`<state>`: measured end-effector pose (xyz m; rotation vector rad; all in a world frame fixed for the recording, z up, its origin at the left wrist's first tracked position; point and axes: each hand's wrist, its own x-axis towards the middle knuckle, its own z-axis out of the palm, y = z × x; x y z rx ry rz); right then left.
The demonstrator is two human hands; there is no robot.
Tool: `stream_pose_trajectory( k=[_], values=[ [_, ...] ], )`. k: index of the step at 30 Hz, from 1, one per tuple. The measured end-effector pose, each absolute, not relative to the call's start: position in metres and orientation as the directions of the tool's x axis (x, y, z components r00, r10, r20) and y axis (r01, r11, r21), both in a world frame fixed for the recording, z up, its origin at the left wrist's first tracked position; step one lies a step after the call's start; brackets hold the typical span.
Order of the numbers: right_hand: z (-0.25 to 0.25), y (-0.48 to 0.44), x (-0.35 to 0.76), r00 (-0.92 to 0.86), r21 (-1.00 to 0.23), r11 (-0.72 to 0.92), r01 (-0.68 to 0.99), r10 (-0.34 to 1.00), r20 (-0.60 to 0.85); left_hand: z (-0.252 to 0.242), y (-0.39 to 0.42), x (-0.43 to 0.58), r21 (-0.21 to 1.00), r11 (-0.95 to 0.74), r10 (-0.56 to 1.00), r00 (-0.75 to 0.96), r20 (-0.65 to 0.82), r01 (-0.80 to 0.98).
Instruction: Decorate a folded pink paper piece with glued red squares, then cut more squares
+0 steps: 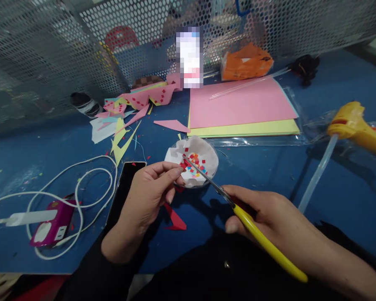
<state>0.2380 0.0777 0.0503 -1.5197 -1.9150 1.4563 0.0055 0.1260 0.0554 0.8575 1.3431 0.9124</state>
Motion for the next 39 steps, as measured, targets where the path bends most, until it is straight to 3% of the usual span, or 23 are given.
stream_pose_trajectory(
  k=[11,25,39],
  values=[
    [0.0530,0.0765,0.2366,-0.408,-0.774,0.101,0.625,0.887,-0.214,0.0577,0.1250,0.0086,0.919,0.378,0.923,-0.026,-0.383,-0.108],
    [0.0485,0.0754,0.2346,-0.435,-0.818,0.073,0.571,0.871,-0.226,0.0570,0.1232,0.0098,0.914,0.390,0.920,0.017,-0.391,-0.109],
    [0.0500,0.0780,0.2357,-0.404,-0.779,0.088,0.620,0.888,-0.221,0.0576,0.1236,0.0096,0.920,0.389,0.921,0.003,-0.389,-0.035]
  ],
)
